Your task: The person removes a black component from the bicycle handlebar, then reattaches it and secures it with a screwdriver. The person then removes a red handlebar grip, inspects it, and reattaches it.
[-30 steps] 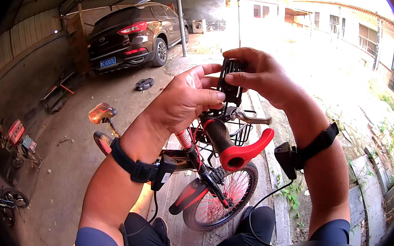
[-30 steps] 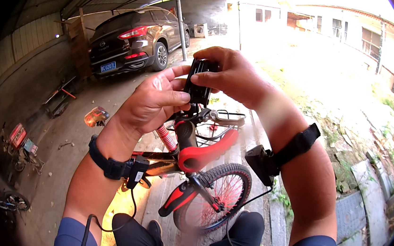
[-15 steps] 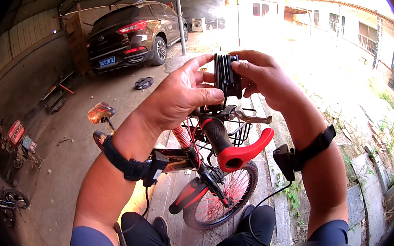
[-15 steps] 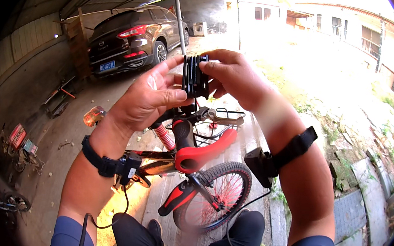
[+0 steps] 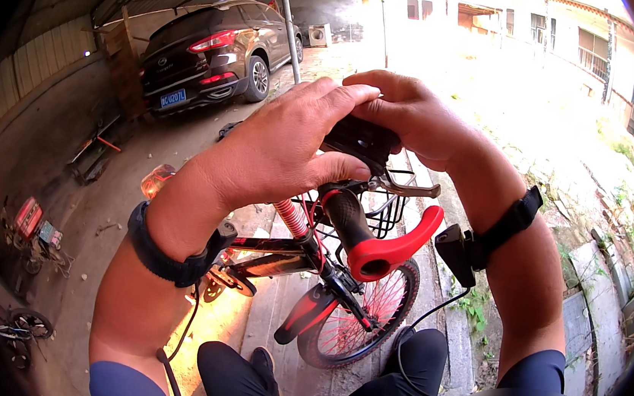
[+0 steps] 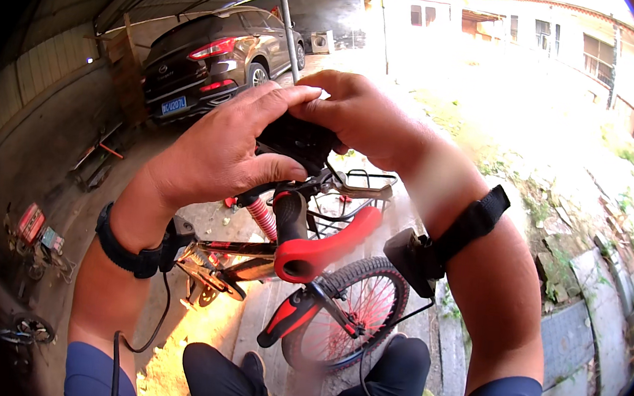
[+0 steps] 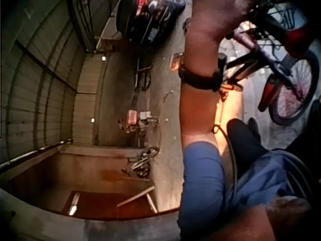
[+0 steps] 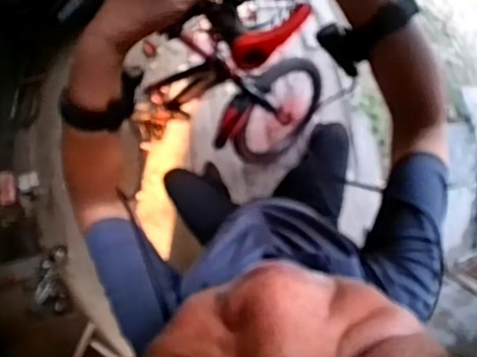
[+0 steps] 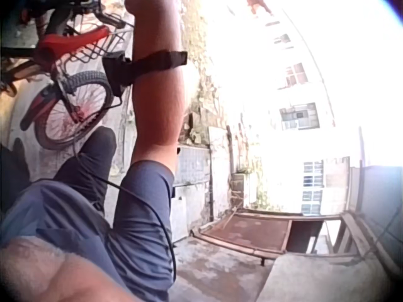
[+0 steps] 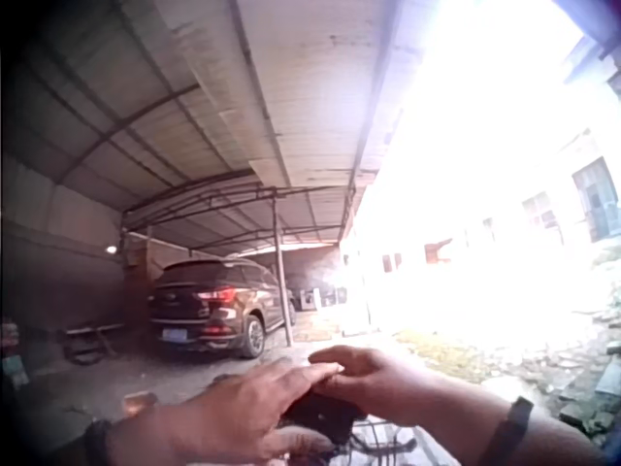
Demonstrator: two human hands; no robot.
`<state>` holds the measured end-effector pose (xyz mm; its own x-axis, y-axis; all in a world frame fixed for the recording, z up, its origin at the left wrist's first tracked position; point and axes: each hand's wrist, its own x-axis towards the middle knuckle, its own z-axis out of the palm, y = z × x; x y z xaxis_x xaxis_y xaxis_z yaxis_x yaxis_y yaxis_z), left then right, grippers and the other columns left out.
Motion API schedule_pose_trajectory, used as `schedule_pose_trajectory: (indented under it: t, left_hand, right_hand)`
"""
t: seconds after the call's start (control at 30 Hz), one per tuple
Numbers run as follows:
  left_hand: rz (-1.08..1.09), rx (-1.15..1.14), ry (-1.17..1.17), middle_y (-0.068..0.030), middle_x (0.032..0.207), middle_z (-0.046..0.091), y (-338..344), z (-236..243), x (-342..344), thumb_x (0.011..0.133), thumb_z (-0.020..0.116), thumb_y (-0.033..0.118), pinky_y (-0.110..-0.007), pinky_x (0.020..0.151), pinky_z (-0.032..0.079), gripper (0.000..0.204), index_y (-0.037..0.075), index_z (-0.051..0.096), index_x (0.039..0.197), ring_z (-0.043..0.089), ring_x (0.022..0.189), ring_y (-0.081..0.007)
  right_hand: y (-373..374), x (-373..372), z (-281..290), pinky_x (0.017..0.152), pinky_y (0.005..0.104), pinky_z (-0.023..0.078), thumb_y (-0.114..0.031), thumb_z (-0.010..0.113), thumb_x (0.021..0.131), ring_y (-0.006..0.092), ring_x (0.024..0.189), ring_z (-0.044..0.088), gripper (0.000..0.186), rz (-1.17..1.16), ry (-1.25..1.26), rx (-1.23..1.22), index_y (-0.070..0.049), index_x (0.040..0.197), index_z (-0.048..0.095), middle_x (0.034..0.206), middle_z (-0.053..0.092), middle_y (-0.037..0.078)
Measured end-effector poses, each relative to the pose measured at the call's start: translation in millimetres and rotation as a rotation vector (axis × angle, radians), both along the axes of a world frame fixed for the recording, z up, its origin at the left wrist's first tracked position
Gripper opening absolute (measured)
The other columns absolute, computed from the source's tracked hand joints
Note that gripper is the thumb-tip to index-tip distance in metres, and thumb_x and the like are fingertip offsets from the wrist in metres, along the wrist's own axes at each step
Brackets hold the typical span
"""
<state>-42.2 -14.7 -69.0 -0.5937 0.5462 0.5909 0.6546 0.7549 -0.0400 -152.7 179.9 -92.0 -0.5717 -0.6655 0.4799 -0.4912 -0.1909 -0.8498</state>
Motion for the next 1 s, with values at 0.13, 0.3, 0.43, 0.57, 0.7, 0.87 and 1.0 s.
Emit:
schedule_pose_trajectory:
  t: [0.13, 0.3, 0.43, 0.57, 0.7, 0.87, 1.0]
  left_hand:
    - [-0.012, -0.058, 0.161, -0.0150, 0.106, 0.061, -6.6, 5.8, 0.7, 0.089, 0.084, 0.036, -0.040, 0.088, 0.052, 0.065, 0.004, 0.061, 0.140, 0.063, 0.099, -0.0342]
    - [-0.003, 0.025, -0.040, -0.0109, 0.103, 0.060, -17.1, 10.5, 4.0, 0.097, 0.072, 0.054, -0.035, 0.086, 0.050, 0.062, 0.002, 0.068, 0.131, 0.062, 0.097, -0.0252]
    - [-0.016, 0.172, -0.080, -0.0080, 0.104, 0.062, -10.8, 7.9, 2.2, 0.099, 0.070, 0.056, -0.031, 0.089, 0.050, 0.065, 0.000, 0.067, 0.132, 0.060, 0.098, -0.0182]
    - [-0.015, 0.259, -0.130, -0.0132, 0.109, 0.064, -2.7, 2.3, 2.1, 0.099, 0.072, 0.051, -0.034, 0.093, 0.051, 0.060, 0.000, 0.069, 0.130, 0.064, 0.103, -0.0249]
    - [-0.016, 0.322, -0.178, -0.0153, 0.111, 0.065, -3.7, -5.0, 2.1, 0.100, 0.073, 0.049, -0.036, 0.097, 0.051, 0.057, 0.000, 0.069, 0.129, 0.065, 0.106, -0.0271]
    - [0.003, 0.428, -0.240, -0.0157, 0.112, 0.066, -2.4, -23.0, -1.4, 0.100, 0.072, 0.047, -0.036, 0.097, 0.051, 0.054, 0.000, 0.070, 0.128, 0.065, 0.107, -0.0268]
    - [0.028, 0.416, -0.233, -0.0168, 0.113, 0.067, -0.4, -36.4, -6.3, 0.101, 0.073, 0.047, -0.036, 0.096, 0.051, 0.053, 0.000, 0.071, 0.127, 0.066, 0.106, -0.0268]
  right_hand:
    - [21.1, -0.1, -3.0, 0.087, 0.0312, 0.057, -0.030, 0.065, 0.107, 0.0139, 0.102, 0.070, 0.041, 0.009, 0.005, -0.033, -0.001, 0.136, 0.066, 0.118, 0.074, 0.009]
    - [47.1, -3.5, -25.7, 0.096, 0.0317, 0.055, -0.032, 0.070, 0.105, 0.0136, 0.111, 0.071, 0.039, 0.020, -0.051, 0.051, -0.002, 0.130, 0.073, 0.115, 0.079, 0.007]
    - [40.7, -10.2, -38.0, 0.093, 0.0300, 0.057, -0.018, 0.078, 0.099, 0.0125, 0.099, 0.072, 0.022, 0.123, 0.050, -0.037, -0.001, 0.113, 0.078, 0.102, 0.079, 0.005]
    - [36.7, -11.5, -36.4, 0.089, 0.0270, 0.057, -0.015, 0.076, 0.101, 0.0105, 0.094, 0.072, 0.016, 0.208, 0.010, -0.054, -0.001, 0.109, 0.078, 0.099, 0.079, 0.003]
    - [39.9, -8.8, -38.7, 0.088, 0.0283, 0.057, -0.019, 0.074, 0.102, 0.0119, 0.095, 0.072, 0.019, 0.138, 0.011, -0.009, -0.002, 0.112, 0.078, 0.099, 0.079, 0.004]
    - [56.0, -3.7, -59.4, 0.092, 0.0316, 0.056, -0.029, 0.064, 0.108, 0.0169, 0.102, 0.073, 0.033, -0.003, -0.094, -0.105, -0.001, 0.121, 0.074, 0.106, 0.078, 0.010]
    - [59.2, 1.2, -85.2, 0.099, 0.0401, 0.056, -0.039, 0.057, 0.110, 0.0247, 0.114, 0.072, 0.045, 0.077, -0.143, -0.170, 0.001, 0.125, 0.070, 0.121, 0.074, 0.016]
